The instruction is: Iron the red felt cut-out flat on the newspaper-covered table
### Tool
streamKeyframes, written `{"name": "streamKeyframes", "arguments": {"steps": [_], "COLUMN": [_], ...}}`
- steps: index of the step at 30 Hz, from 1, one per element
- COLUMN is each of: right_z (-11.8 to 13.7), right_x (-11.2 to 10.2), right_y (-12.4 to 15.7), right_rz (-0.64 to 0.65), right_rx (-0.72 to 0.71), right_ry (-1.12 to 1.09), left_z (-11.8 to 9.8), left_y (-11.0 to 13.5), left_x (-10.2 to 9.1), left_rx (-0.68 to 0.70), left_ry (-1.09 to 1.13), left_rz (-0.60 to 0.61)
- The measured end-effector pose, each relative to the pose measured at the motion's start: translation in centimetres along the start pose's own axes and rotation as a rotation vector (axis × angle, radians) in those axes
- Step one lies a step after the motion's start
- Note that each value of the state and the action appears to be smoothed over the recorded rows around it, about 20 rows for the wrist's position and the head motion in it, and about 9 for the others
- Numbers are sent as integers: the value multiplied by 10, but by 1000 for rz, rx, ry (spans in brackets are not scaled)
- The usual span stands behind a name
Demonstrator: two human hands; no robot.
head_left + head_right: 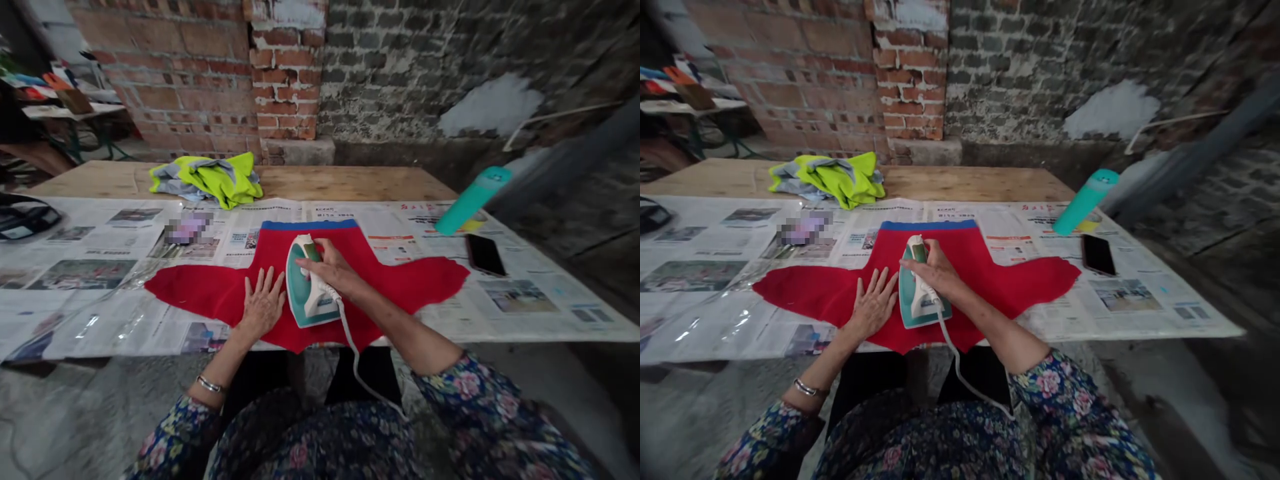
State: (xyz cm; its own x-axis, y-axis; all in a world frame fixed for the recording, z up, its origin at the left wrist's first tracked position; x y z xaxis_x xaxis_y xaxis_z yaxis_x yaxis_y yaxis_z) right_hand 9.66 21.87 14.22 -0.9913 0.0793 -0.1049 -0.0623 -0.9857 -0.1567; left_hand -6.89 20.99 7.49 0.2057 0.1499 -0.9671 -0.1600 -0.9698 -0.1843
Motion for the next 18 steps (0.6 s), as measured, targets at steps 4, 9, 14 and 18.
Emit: {"name": "streamKeyframes", "arguments": {"steps": [4, 9, 14, 18], "right_z": [-3, 3, -3, -4], "right_x": [8, -3, -54, -111], "right_y": [-3, -29, -72, -85], "right_rz": [-30, -18, -216, -369], "right_rx": [181, 71, 57, 104], "right_ry": [-136, 10, 203, 279], "left_z": [-3, -2, -3, -3], "left_y": [3, 3, 3, 2], "left_x": [-1, 0, 0, 0], "left_rx": [0, -16, -8, -18], "left_ry": [-54, -44, -45, -40], "left_rz": [9, -12, 4, 41]}}
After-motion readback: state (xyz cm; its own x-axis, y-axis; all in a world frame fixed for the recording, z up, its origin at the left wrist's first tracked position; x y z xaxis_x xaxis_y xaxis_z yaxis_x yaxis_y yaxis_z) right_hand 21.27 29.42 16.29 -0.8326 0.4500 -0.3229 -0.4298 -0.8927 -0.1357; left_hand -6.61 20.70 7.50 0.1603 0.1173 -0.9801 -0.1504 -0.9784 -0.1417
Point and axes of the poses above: each hand's wrist, its own y-axis away from the middle knuckle, its own x-axis out of the palm, z = x × y, the point moved 10 cm from there along -y, towards the middle knuckle, and after that the axes turned 15 degrees about -x, right-handed, at the moved point
